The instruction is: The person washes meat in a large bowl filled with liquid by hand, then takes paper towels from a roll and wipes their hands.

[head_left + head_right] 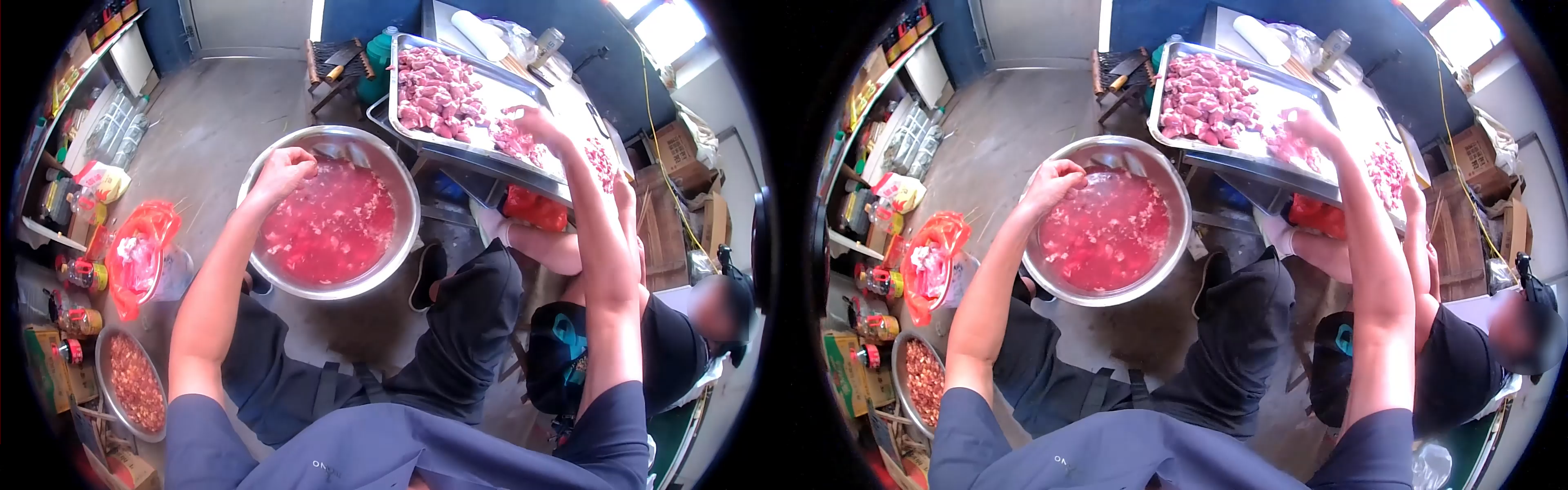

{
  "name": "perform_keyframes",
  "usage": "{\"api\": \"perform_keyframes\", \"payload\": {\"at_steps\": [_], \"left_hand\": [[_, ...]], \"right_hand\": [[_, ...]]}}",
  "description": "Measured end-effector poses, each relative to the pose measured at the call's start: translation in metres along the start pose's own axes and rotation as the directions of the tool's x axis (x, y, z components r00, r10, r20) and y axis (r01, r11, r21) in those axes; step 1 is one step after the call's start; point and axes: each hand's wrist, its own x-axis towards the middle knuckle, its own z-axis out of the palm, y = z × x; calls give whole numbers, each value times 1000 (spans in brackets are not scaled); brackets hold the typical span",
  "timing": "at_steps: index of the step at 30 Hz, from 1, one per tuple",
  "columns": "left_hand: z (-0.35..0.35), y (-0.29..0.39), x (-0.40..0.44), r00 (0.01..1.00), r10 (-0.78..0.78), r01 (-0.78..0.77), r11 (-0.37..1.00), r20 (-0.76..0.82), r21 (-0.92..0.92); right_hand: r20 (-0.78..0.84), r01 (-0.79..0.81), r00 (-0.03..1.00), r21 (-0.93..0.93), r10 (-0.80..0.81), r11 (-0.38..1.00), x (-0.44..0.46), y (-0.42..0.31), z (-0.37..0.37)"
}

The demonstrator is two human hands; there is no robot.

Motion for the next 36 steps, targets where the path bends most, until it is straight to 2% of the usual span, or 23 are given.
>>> {"api": "perform_keyframes", "payload": {"at_steps": [1,2,3,5,6,8,10,14,15,16,17,19,21,22,23,24,25,26,28,29,32,34,36], "left_hand": [[0,1,0,1000,-7,7,1000,8,5],[0,0,1,1000,-12,12,1000,9,3],[2,2,1,1000,18,-19,999,24,50],[6,1,3,998,48,-52,994,49,98],[8,-1,4,996,72,-77,992,48,104],[10,-5,7,995,94,-98,989,47,111],[12,-6,6,995,88,-94,989,55,115],[8,-3,4,995,85,-90,988,44,128],[7,-3,3,990,129,-135,980,53,148],[6,-6,5,991,125,-132,982,54,134],[4,-10,8,992,118,-124,985,52,124],[1,-7,5,991,134,-137,985,27,110],[-2,-2,0,993,120,-117,982,-10,152],[-4,-2,-1,994,104,-99,983,-20,152],[-6,-5,-2,996,90,-84,984,-28,157],[-8,-7,-1,995,96,-90,983,-32,161],[-9,-9,-2,994,103,-96,982,-35,163],[-10,-9,-4,995,93,-87,988,-45,130],[-13,-11,-6,994,86,-79,990,-62,115],[-14,-12,-6,994,85,-78,992,-70,96],[-20,-7,-11,996,73,-65,990,-60,123],[-22,-8,-10,994,78,-69,990,-75,124],[-24,-11,-8,993,82,-70,989,-85,130]], "right_hand": [[95,72,995,-471,-30,879,-11,-16,7],[135,-41,983,-490,122,871,-21,-32,3],[143,-42,982,-488,127,872,-18,-26,4],[18,-242,968,-202,251,949,-9,-9,-1],[-52,-274,962,-190,269,943,-7,-5,-2],[-217,-234,966,-485,143,843,-3,3,2],[-319,-211,948,-668,-17,714,-2,1,11],[-368,-125,879,-792,-304,598,-3,-5,29],[-382,-103,856,-787,-349,609,-8,-14,33],[-385,-163,903,-718,-190,677,-35,-78,35],[-447,-74,834,-672,-324,737,-37,-83,38],[-523,-62,833,-408,-178,911,-56,-131,54],[-552,203,784,-206,-285,957,-69,-155,92],[-448,198,875,-10,-181,980,-79,-179,112],[-426,319,836,-133,-344,938,-79,-177,139],[-366,444,798,-178,-478,878,-80,-188,162],[-322,503,798,-113,-510,857,-80,-195,187],[-236,515,809,-156,-538,843,-72,-189,215],[-77,460,885,12,-458,888,-53,-175,265],[-2,385,923,-28,-385,922,-42,-164,285],[-8,324,945,-94,-326,941,-17,-134,332],[-26,123,991,-132,-128,984,-6,-130,349],[35,119,993,-128,-116,985,2,-134,363]]}}
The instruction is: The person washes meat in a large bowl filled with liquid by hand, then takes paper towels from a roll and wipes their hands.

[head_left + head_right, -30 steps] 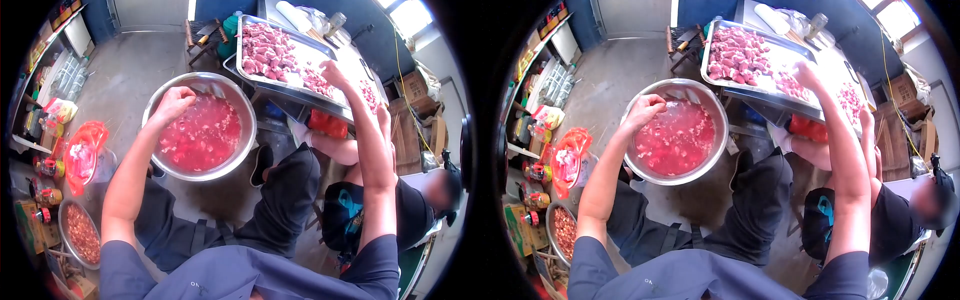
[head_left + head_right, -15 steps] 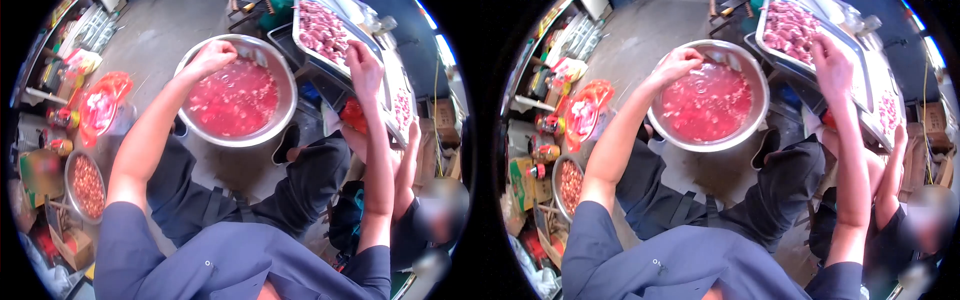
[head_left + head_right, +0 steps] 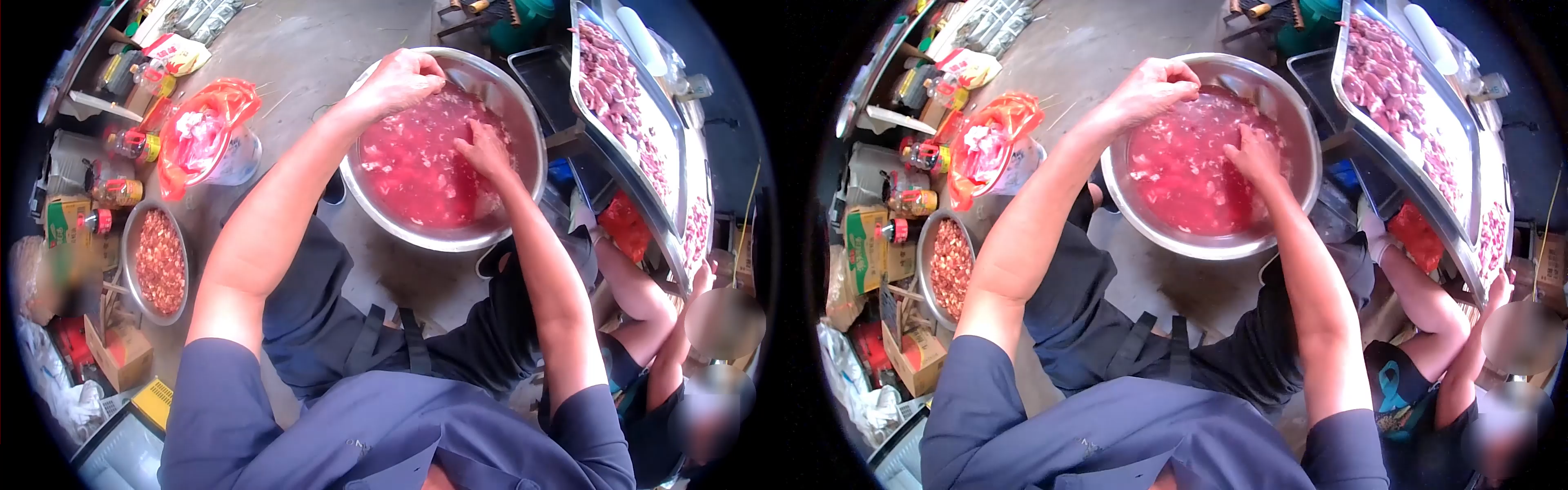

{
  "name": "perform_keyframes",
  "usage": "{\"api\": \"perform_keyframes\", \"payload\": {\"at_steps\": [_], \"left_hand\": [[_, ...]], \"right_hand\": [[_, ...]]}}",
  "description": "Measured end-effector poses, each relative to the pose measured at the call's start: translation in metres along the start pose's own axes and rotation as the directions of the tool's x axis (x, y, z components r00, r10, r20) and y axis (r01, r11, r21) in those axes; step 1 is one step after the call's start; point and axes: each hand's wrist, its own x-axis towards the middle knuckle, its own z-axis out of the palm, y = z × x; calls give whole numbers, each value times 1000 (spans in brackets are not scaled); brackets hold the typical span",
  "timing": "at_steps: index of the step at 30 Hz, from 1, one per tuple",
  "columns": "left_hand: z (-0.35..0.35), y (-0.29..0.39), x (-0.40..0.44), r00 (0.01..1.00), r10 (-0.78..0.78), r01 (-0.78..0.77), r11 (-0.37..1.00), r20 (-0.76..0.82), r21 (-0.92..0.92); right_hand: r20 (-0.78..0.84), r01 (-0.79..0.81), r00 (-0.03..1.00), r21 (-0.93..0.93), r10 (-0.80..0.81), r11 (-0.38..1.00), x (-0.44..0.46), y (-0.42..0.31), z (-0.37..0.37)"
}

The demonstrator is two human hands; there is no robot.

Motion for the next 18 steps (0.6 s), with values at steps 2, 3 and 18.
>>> {"api": "perform_keyframes", "payload": {"at_steps": [2,3,18], "left_hand": [[0,-4,4,999,31,-31,999,-10,10],[-1,-4,5,1000,22,-22,1000,-8,13],[18,-29,-5,978,-95,62,982,183,179]], "right_hand": [[125,21,992,-32,-17,999,6,-11,10],[145,105,984,-27,-100,994,6,-17,14],[378,-299,924,804,-54,514,-34,-23,-21]]}}
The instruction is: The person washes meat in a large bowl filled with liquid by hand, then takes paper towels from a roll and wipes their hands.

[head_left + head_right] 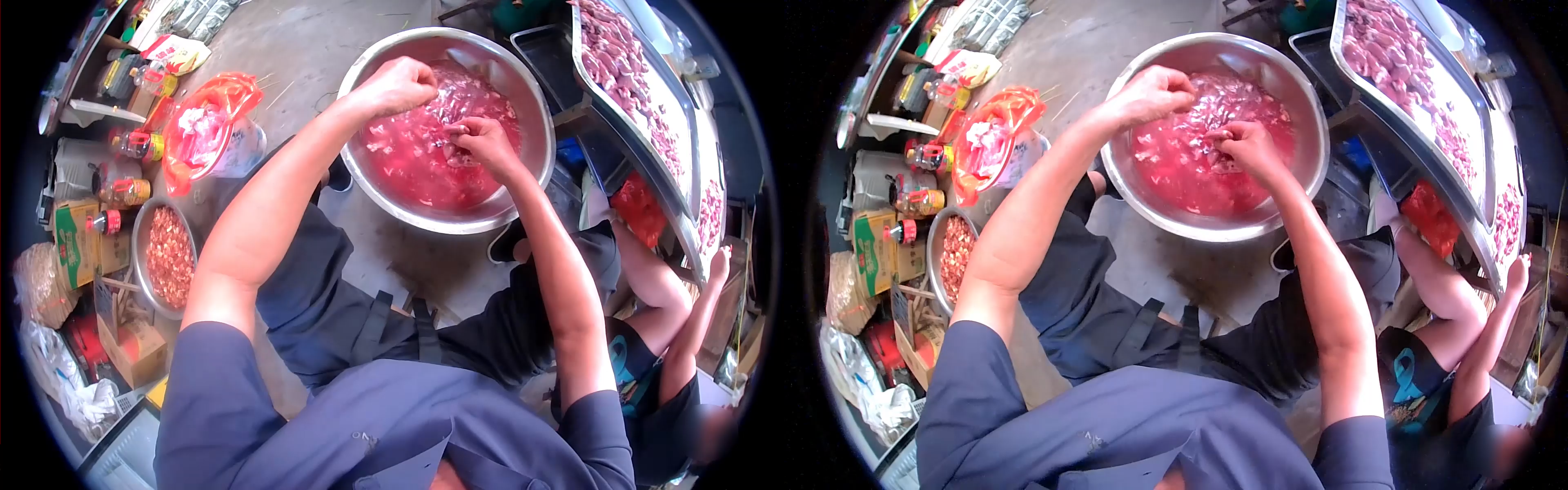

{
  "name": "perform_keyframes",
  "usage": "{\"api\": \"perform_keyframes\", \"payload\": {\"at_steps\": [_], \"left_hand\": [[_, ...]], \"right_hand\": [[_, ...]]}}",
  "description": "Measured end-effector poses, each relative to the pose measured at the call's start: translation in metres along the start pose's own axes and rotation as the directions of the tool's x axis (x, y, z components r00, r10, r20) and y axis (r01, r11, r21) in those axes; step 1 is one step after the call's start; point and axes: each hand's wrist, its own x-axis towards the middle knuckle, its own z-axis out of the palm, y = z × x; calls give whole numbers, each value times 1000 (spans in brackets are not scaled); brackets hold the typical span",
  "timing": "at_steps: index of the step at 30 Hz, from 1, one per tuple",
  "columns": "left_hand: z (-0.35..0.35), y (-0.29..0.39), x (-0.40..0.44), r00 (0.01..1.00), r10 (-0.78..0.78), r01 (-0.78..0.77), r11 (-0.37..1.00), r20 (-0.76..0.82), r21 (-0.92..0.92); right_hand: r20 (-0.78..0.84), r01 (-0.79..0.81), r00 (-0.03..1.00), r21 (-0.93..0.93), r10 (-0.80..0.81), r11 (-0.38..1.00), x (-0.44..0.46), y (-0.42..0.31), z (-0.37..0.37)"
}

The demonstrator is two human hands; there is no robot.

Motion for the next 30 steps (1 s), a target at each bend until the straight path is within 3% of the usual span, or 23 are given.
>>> {"api": "perform_keyframes", "payload": {"at_steps": [1,3,6,7,8,9,11,17,18,30], "left_hand": [[5,-1,0,999,7,-9,999,37,48],[15,1,-4,993,-35,41,998,115,-49],[32,7,-9,953,-88,168,950,290,-265],[35,10,-10,929,-113,252,891,352,-379],[38,12,-10,927,-112,252,892,358,-375],[40,13,-9,939,-109,228,907,326,-354],[44,14,-8,947,-107,209,922,303,-327],[47,1,2,985,-47,106,923,165,-370],[47,2,1,983,-46,119,891,175,-438],[41,10,-3,974,-117,199,856,196,-477]], "right_hand": [[-4,-23,1000,143,24,989,-4,-4,-1],[18,-18,1000,128,16,992,-7,-7,-7],[-34,34,999,-1,-34,999,-9,-6,-8],[-76,127,987,-163,-140,978,-8,-5,-7],[-99,205,963,-325,-249,923,-7,-3,-5],[-105,202,963,-322,-247,925,-8,-4,-2],[-203,225,911,-486,-359,844,-10,-5,4],[-198,265,901,-454,-386,851,-12,-6,4],[-190,282,899,-439,-395,853,-13,-8,5],[-78,375,842,-626,-533,684,-21,-18,10]]}}
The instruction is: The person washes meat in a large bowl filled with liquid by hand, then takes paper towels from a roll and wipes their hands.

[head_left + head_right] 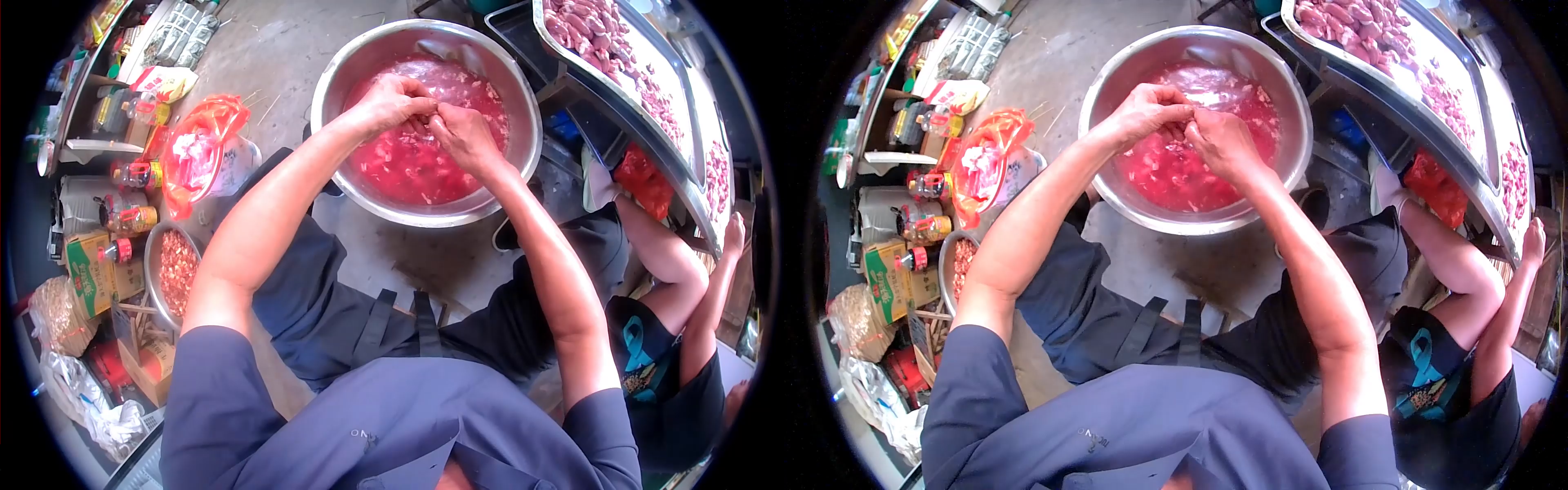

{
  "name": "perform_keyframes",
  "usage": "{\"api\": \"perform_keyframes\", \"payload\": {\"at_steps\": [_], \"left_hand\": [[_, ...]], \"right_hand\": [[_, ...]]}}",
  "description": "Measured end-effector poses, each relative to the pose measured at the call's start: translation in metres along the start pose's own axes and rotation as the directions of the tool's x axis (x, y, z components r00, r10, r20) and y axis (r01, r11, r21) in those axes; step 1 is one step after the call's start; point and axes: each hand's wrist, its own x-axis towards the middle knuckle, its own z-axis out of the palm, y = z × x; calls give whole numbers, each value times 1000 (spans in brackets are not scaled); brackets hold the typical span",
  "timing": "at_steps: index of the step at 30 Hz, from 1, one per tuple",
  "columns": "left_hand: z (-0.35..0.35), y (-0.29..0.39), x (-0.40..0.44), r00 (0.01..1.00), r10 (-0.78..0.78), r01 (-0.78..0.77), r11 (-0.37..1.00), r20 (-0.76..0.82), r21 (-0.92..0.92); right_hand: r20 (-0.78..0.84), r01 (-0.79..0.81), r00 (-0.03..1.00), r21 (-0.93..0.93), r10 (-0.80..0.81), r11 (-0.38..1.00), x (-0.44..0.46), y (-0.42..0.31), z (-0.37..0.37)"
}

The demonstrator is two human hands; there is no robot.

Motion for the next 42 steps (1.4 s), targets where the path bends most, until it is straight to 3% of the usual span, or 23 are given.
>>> {"api": "perform_keyframes", "payload": {"at_steps": [3,10,12,15,19,21,22,26,29,30,34,36,39,42], "left_hand": [[-1,-1,1,999,-36,36,997,-3,-73],[-5,-6,7,997,-43,60,938,58,-341],[-6,-6,5,997,-12,37,937,73,-347],[-6,-3,2,995,33,1,941,94,-337],[-8,-1,-2,991,20,13,971,135,-239],[-7,1,-7,992,72,-26,926,108,-377],[-13,-1,-4,989,73,-20,926,127,-376],[-13,0,-5,997,-30,48,960,72,-275],[-11,-5,1,1000,-18,24,971,26,-239],[-10,-8,3,1000,-20,22,969,10,-245],[-10,-12,3,990,-137,124,961,-36,-249],[-6,-9,2,984,-164,143,959,-67,-246],[-2,-11,5,978,-179,152,964,-106,-218],[0,-15,4,982,-150,132,980,-115,-149]], "right_hand": [[-12,-54,999,-101,53,993,2,3,3],[-77,-161,984,-1,160,987,5,-3,3],[-60,-227,965,301,256,926,2,-13,-2],[56,-362,926,412,373,837,-1,-13,-6],[-23,-336,930,345,366,876,-5,22,7],[-68,-404,890,347,452,847,-5,49,5],[-75,-452,880,170,469,875,-4,55,3],[-61,-312,948,6,312,950,-11,52,14],[26,-171,984,-188,179,967,-18,48,20],[95,-217,965,-242,245,946,-18,43,18],[59,-120,989,-250,139,961,-25,30,25],[280,-107,943,-268,183,958,-30,25,29],[357,55,930,-365,86,929,-39,45,46],[273,13,959,-314,77,949,-39,48,49]]}}
